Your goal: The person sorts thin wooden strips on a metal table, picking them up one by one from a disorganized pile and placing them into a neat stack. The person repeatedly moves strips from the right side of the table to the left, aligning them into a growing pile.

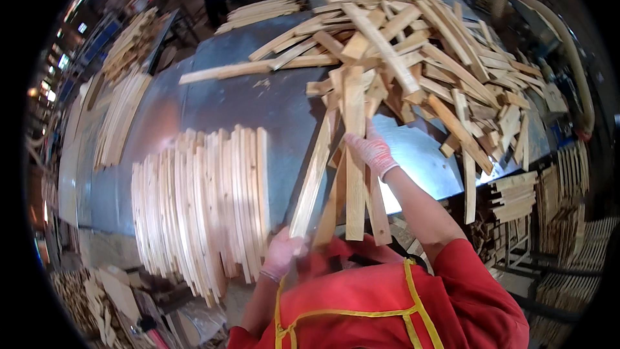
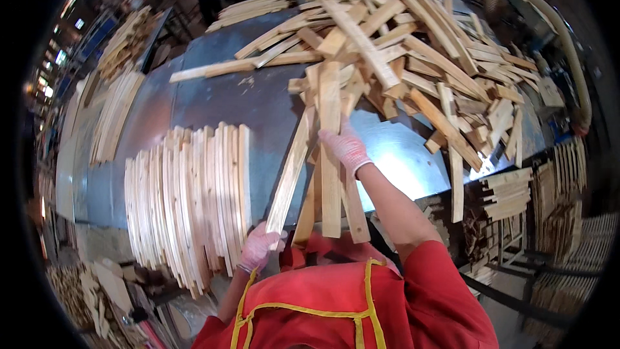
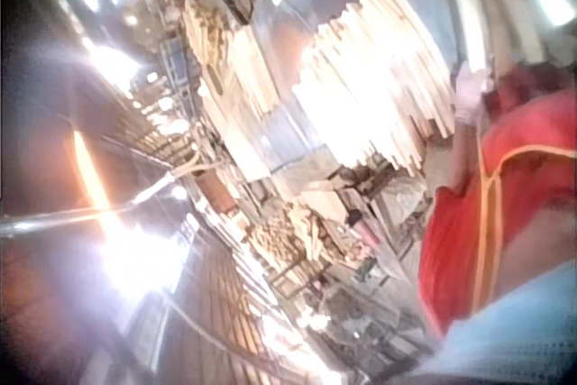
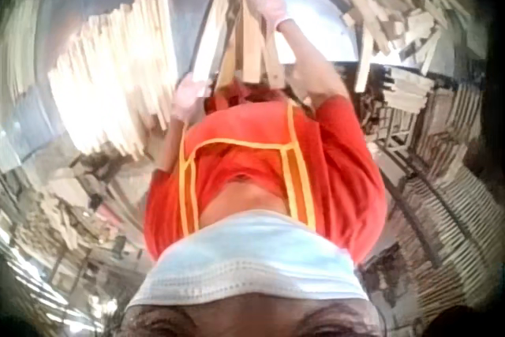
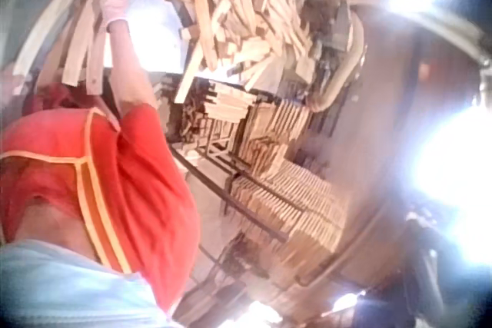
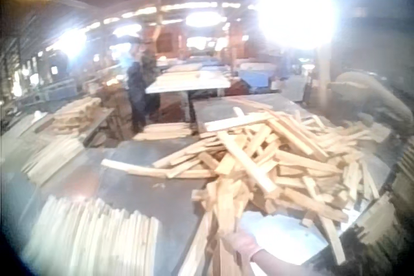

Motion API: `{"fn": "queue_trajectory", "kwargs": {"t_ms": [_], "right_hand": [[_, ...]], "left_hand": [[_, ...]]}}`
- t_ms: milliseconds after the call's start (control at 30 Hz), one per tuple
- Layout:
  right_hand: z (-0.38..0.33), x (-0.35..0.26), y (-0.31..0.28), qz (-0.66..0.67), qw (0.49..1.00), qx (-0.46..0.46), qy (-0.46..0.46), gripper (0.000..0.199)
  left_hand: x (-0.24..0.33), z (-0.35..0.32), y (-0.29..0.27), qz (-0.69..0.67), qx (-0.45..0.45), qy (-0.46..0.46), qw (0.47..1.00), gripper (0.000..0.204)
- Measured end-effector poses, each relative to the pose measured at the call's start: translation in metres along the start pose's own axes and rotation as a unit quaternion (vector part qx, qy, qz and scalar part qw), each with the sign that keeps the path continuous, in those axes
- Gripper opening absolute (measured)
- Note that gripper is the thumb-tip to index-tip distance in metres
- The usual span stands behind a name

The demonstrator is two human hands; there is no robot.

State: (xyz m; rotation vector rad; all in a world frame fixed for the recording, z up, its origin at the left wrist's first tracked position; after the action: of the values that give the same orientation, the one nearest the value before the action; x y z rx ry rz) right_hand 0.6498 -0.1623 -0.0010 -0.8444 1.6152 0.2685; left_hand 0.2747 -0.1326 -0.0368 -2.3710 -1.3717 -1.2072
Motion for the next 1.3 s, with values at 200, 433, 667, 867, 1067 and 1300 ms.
{"fn": "queue_trajectory", "kwargs": {"t_ms": [200,433,667,867,1067,1300], "right_hand": [[-0.020,-0.027,0.099,-0.038,0.993,-0.076,0.075,0.075],[-0.051,-0.016,0.226,-0.320,0.924,-0.209,-0.018,0.078],[-0.037,-0.048,0.135,-0.097,0.961,-0.234,-0.108,0.073],[-0.011,0.094,-0.013,0.017,0.996,0.089,0.024,0.091],[-0.069,0.074,0.098,0.136,0.985,-0.041,0.104,0.071],[-0.101,0.035,0.202,-0.190,0.955,-0.226,-0.001,0.065]], "left_hand": [[-0.073,-0.036,-0.078,0.112,0.234,0.034,0.965,0.038],[-0.047,-0.062,-0.062,0.110,0.341,0.080,0.930,0.051],[-0.007,-0.085,-0.043,0.382,0.375,0.221,0.815,0.057],[-0.034,-0.086,-0.021,0.523,0.431,0.278,0.680,0.057],[-0.032,-0.087,-0.040,0.518,0.482,0.226,0.669,0.058],[-0.043,-0.105,-0.051,0.443,0.441,0.358,0.694,0.056]]}}
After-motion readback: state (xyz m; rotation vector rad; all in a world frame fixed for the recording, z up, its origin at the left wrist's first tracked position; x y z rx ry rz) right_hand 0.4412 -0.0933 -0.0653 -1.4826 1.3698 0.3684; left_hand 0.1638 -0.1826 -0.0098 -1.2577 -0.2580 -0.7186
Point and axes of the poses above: each hand's wrist, its own z-axis towards the middle knuckle, its own y-axis out of the palm, x = y × z, the point moved 6 cm from there along z, towards the middle knuckle, and after that the axes turned 5 degrees about x, right-handed, at the moved point
